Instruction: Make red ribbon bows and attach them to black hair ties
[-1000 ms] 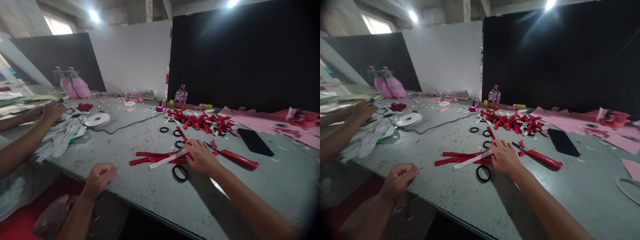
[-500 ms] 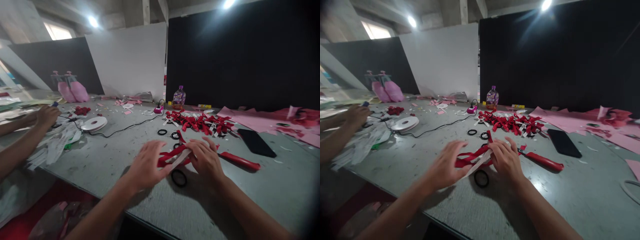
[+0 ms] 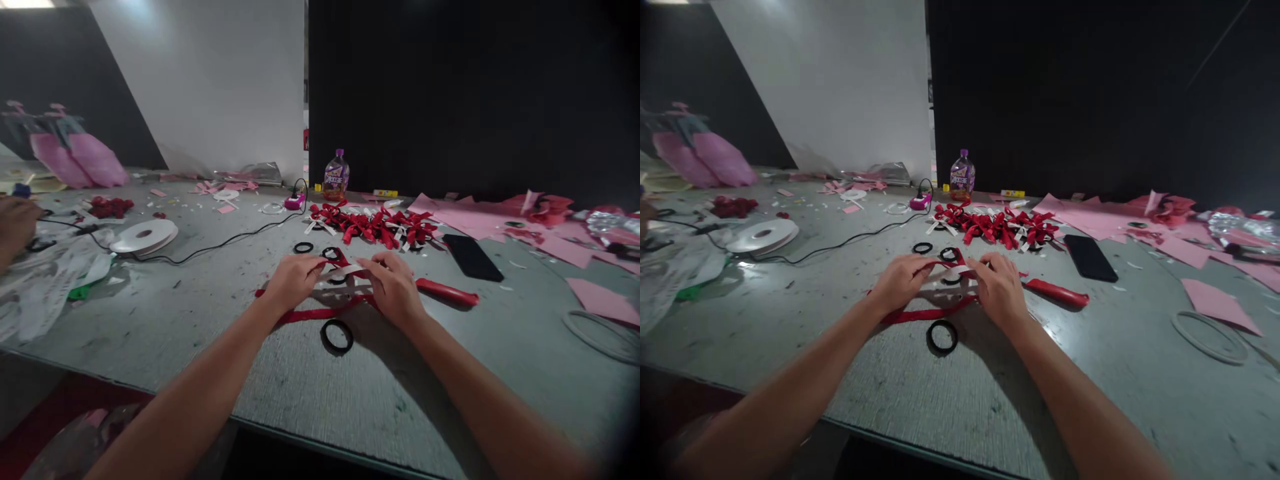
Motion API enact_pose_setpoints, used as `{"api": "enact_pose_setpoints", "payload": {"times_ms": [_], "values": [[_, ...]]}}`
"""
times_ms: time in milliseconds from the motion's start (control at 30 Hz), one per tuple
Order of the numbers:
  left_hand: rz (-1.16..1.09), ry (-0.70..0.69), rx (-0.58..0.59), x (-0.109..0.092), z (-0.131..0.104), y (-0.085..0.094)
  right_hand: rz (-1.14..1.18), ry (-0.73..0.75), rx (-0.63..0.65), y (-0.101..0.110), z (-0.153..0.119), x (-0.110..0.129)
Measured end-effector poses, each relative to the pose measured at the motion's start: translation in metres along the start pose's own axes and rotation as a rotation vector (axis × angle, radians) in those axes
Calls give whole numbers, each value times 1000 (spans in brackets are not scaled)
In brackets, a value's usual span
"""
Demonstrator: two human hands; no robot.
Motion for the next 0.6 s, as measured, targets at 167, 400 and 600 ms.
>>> {"api": "enact_pose_setpoints", "payload": {"times_ms": [167, 400, 600], "values": [[11, 110, 2, 8, -1, -1, 2, -75, -177, 17, 4, -12], [-148, -18, 143, -21, -8, 11, 18, -40, -210, 24, 6, 3], [-509, 50, 87, -58, -7, -1, -52, 178, -65, 18, 8, 36]]}}
Point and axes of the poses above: each hand's wrist, its own z-axis towards the middle knuckle, its own y-axis out of the back of the hand, x = y × z, the point moved 1 cm from there along z, towards the middle knuckle, and after that the axes turned 13 degrees about z, right-handed, at the moved point
